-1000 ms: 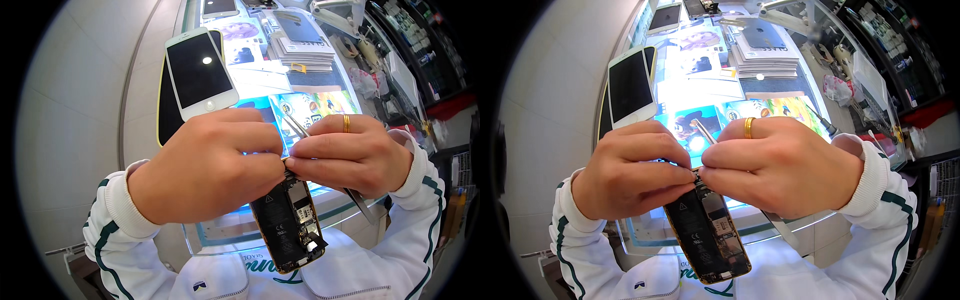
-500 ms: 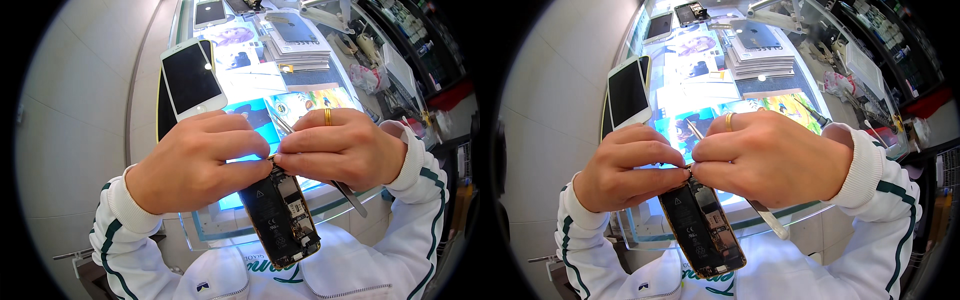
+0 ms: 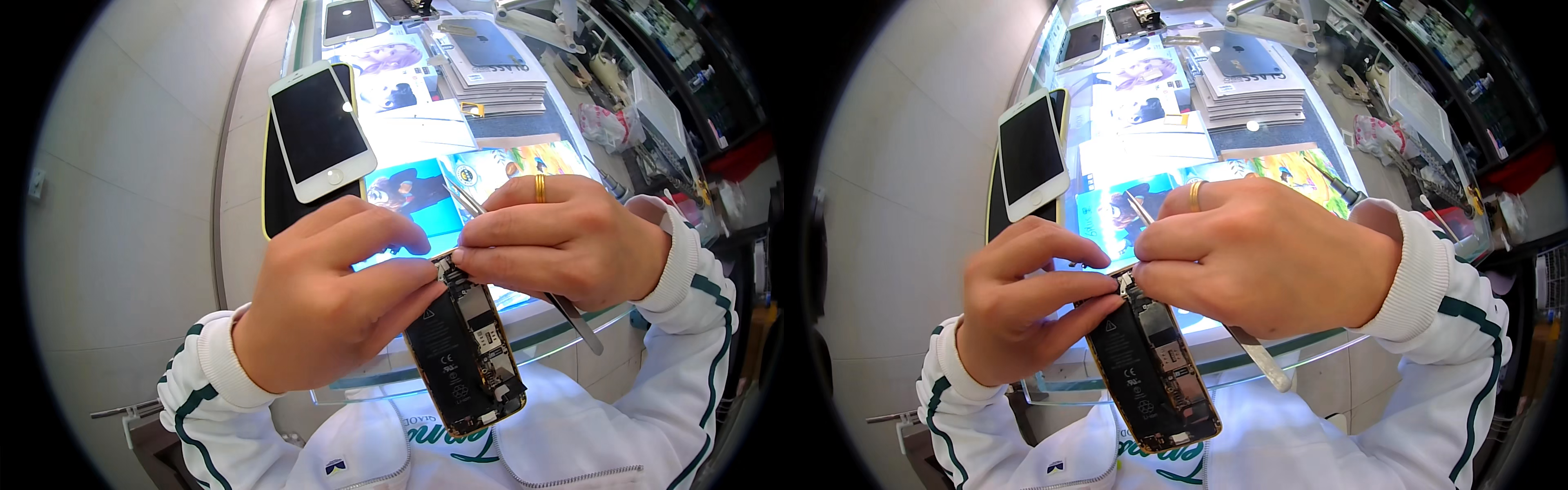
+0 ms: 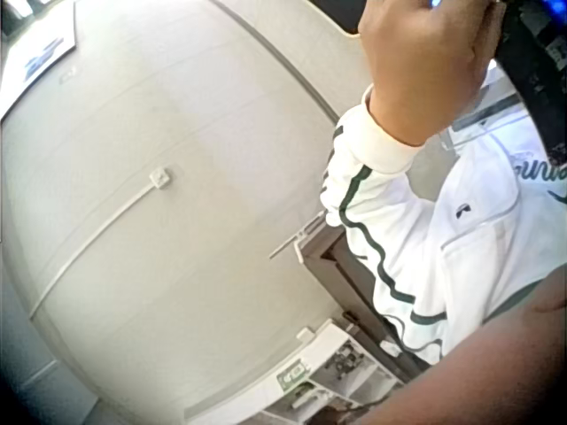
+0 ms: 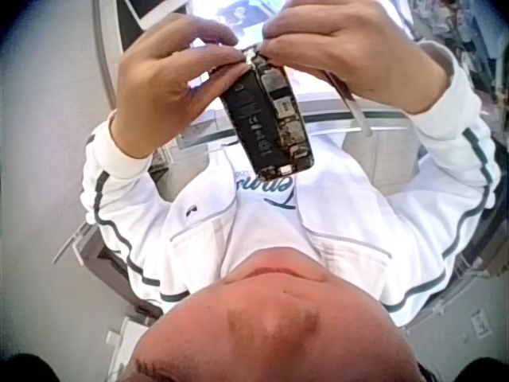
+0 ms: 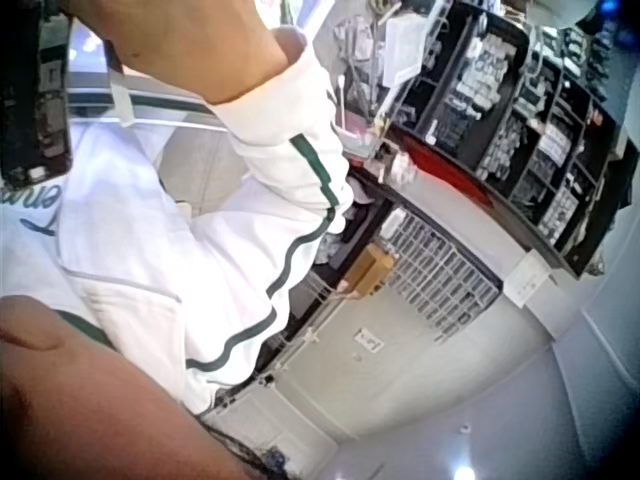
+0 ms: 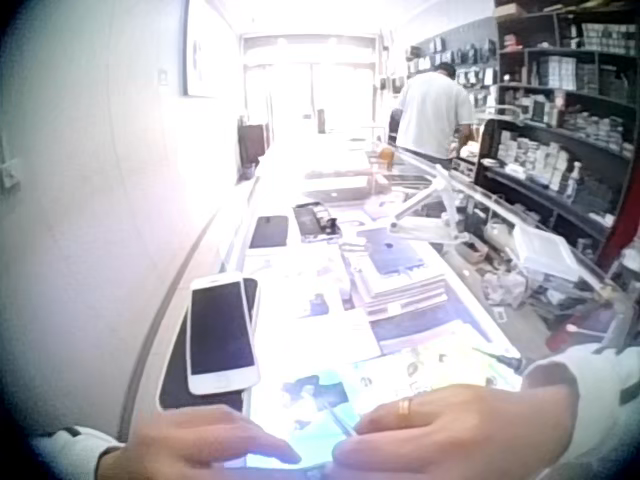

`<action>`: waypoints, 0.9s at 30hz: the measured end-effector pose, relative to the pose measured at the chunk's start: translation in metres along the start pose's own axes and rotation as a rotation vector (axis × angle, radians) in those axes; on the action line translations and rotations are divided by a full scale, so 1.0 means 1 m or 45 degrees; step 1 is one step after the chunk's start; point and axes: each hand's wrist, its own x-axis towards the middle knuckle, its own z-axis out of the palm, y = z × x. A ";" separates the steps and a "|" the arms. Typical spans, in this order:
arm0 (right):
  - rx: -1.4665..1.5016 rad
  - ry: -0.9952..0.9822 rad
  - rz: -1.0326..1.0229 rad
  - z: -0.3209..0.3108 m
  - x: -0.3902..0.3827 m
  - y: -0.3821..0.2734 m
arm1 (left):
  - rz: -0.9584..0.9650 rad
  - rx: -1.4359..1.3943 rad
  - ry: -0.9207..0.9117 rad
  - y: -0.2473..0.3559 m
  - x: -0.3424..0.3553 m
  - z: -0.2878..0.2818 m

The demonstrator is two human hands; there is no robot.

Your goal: The person uses tweezers to carefully remove a small internal component from a disassembled smartphone. They then use a screwdriver to unscrew and remove a metal bracket from the device's interior.

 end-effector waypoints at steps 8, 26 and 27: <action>0.011 0.007 0.001 0.001 0.000 0.001 | -0.115 -0.115 -0.010 0.001 0.000 0.002; 0.164 0.108 0.071 0.005 0.000 0.002 | -0.050 0.303 -0.141 0.050 -0.028 0.011; 0.173 0.097 0.074 0.005 0.000 0.003 | -0.052 0.318 -0.145 0.050 -0.028 0.011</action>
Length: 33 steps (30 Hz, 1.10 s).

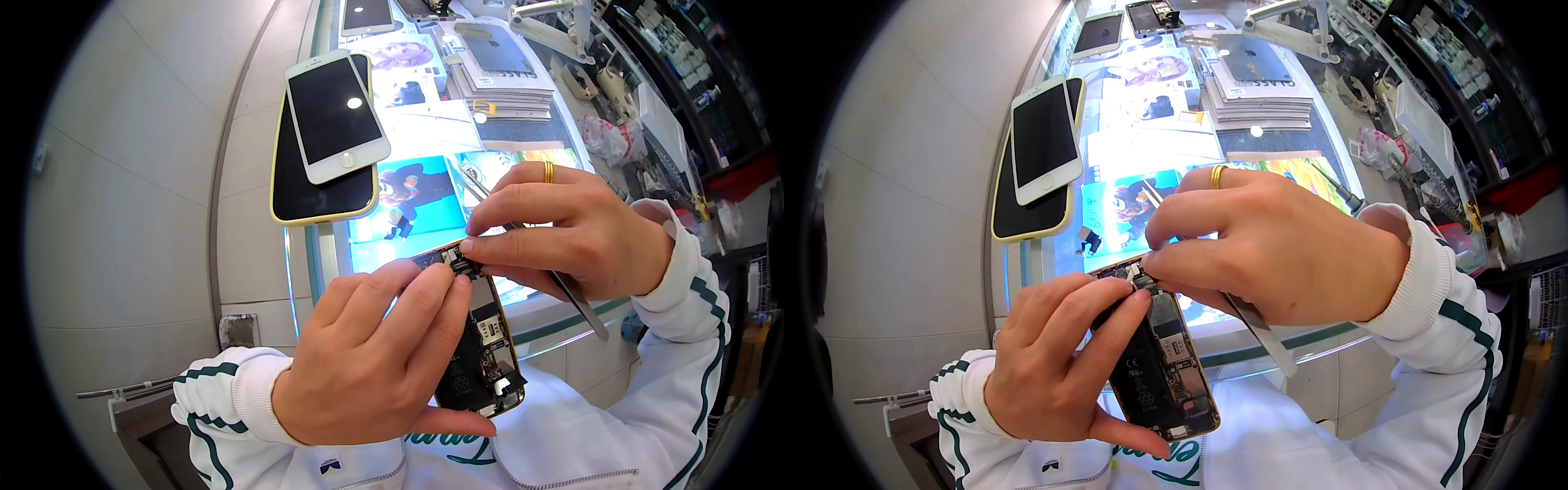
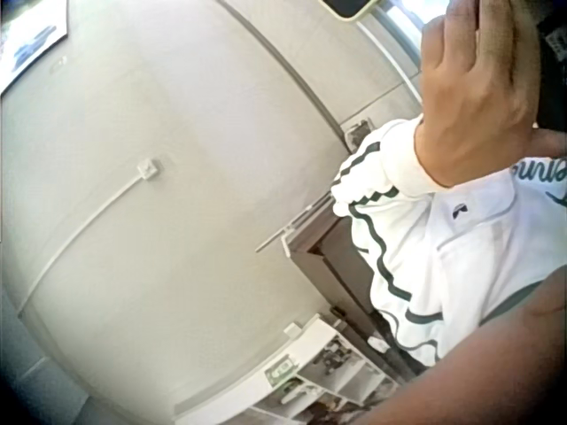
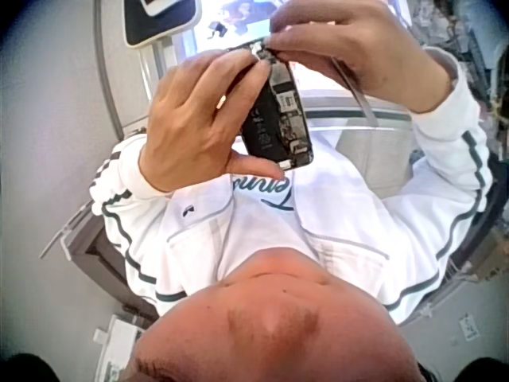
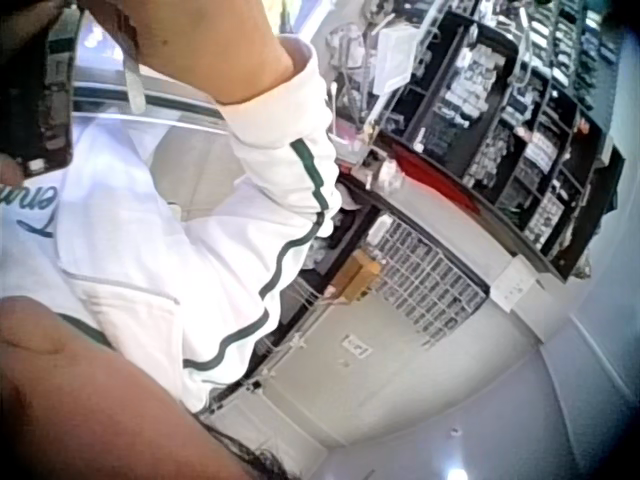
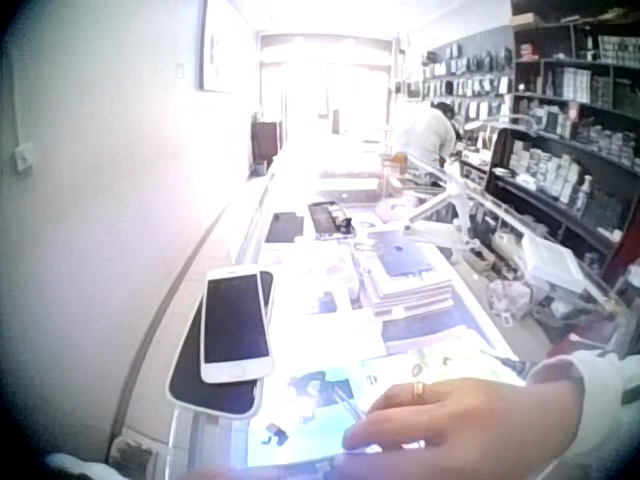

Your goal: The person uses tweezers to carefully remove a small internal component from a disassembled smartphone. They then use a screwdriver to unscrew and remove a metal bracket from the device's interior.

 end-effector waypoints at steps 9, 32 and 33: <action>0.012 0.017 -0.024 0.001 0.000 0.004 | -0.006 0.180 0.011 0.003 -0.002 0.003; 0.819 0.113 0.449 -0.014 0.007 -0.013 | -0.048 0.170 0.001 0.002 -0.005 0.005; 0.802 0.097 0.439 -0.013 0.007 -0.013 | -0.048 0.173 0.002 0.002 -0.006 0.005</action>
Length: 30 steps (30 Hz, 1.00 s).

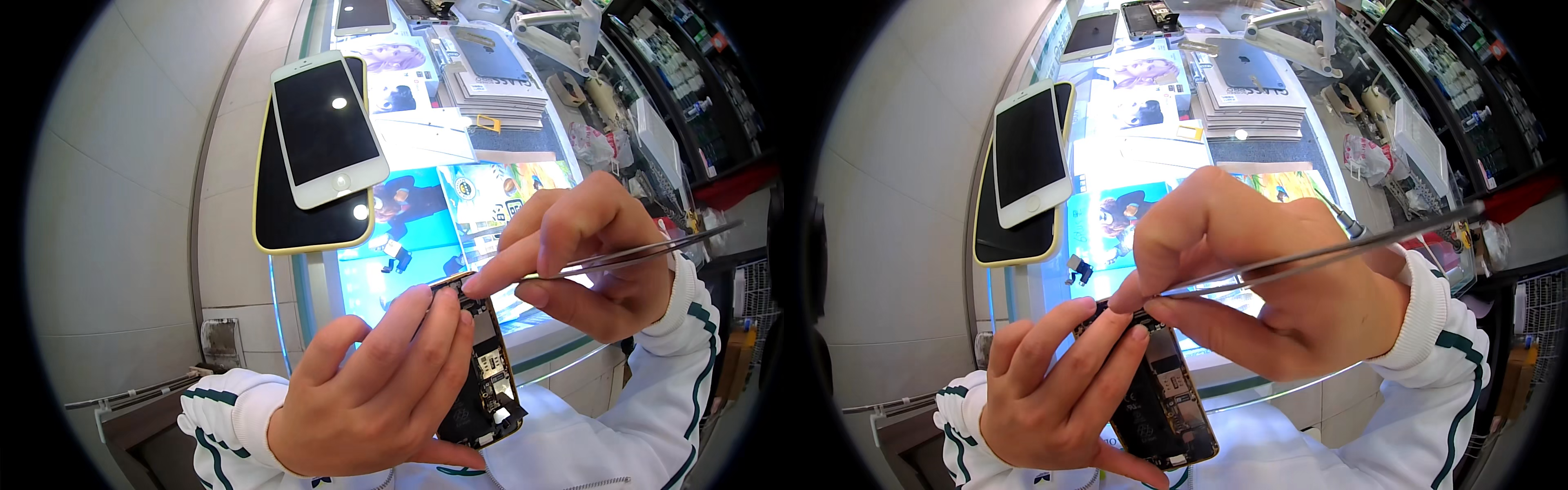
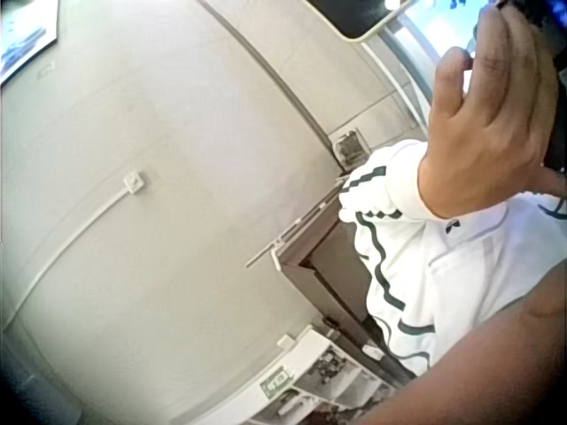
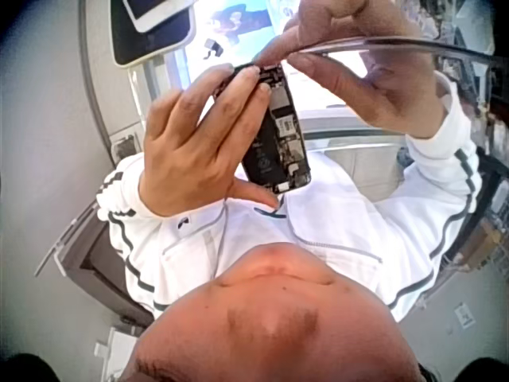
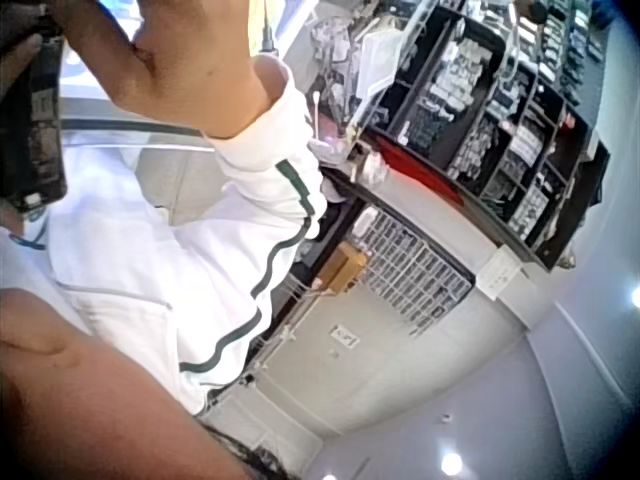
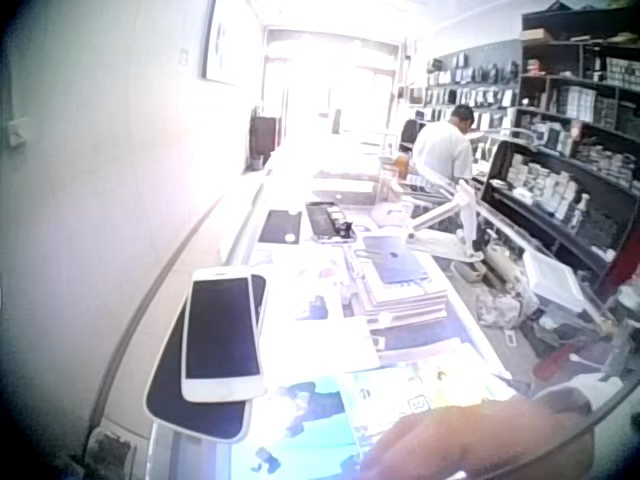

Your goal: The person uses tweezers to carefully remove a small internal component from a disassembled smartphone. They then use a screwdriver to unscrew and remove a metal bracket from the device's interior.

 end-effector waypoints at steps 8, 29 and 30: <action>-0.036 -0.037 -0.051 0.001 -0.001 0.007 | 0.013 0.019 -0.001 0.000 0.000 0.001; -0.207 0.016 0.002 0.007 0.001 -0.001 | -0.016 -0.005 -0.030 0.001 -0.001 -0.001; -0.201 0.027 -0.023 0.007 0.002 0.001 | -0.013 -0.006 -0.032 0.000 -0.001 -0.001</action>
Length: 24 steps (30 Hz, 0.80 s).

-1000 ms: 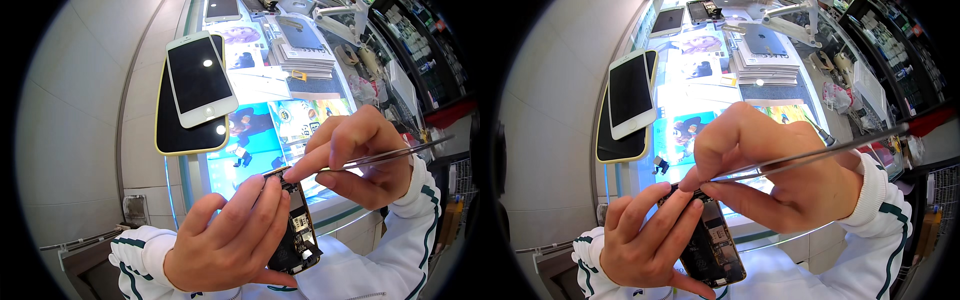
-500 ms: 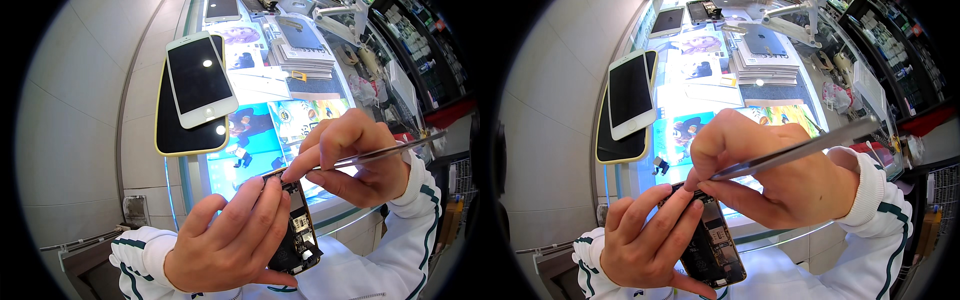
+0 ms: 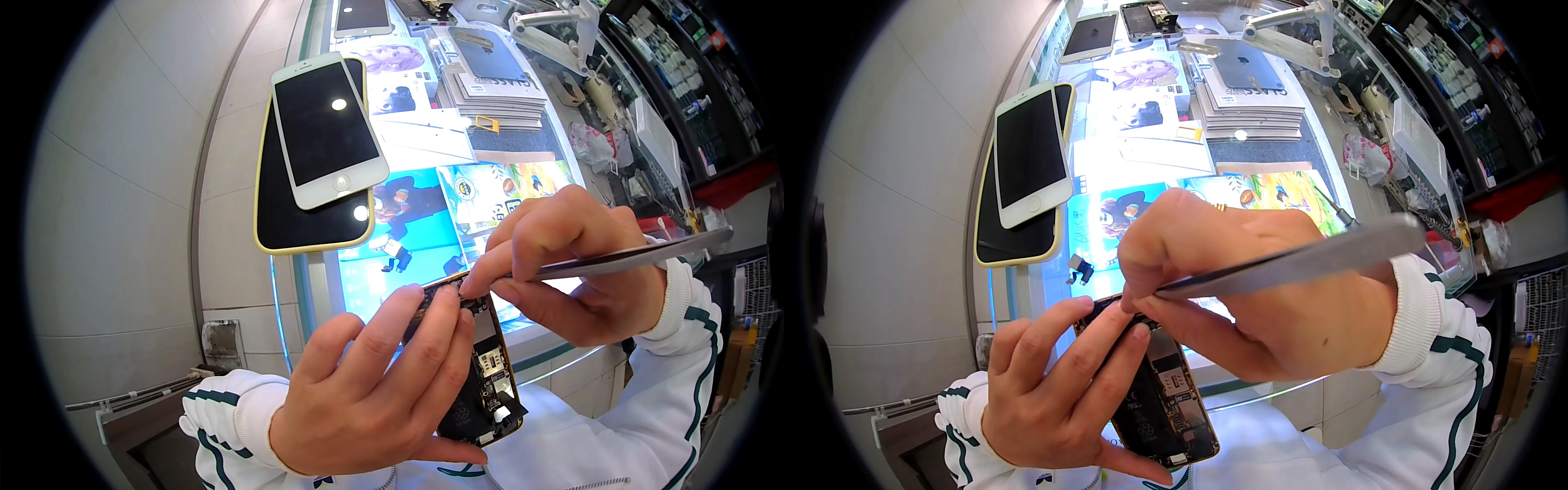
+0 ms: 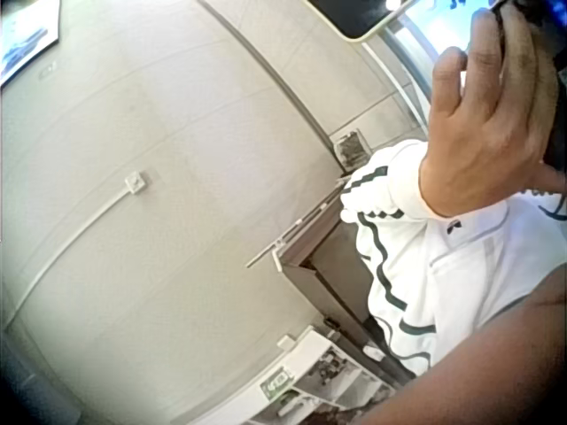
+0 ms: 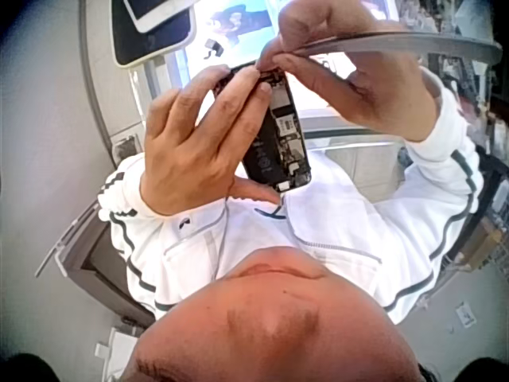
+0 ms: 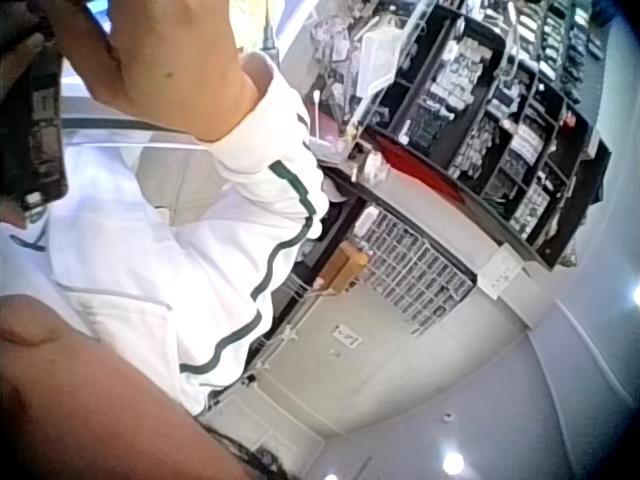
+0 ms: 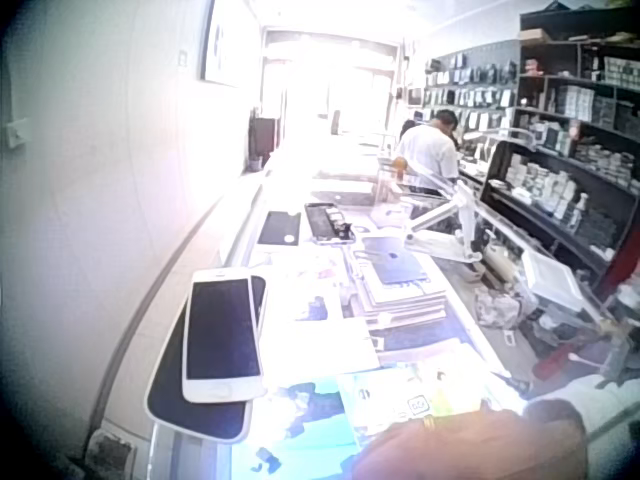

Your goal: The person uses tweezers to carefully remove a small internal component from a disassembled smartphone. They then use a screwdriver to unscrew and remove a metal bracket from the device's interior.

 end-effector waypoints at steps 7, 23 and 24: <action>-0.136 0.149 -0.233 -0.006 0.000 0.006 | -0.027 -0.007 -0.009 0.003 0.001 -0.001; -0.703 -0.168 -0.411 -0.010 -0.006 0.015 | 0.047 0.025 -0.016 -0.001 0.003 -0.001; -0.708 -0.168 -0.412 -0.009 -0.006 0.014 | 0.048 0.023 -0.017 0.000 0.002 -0.001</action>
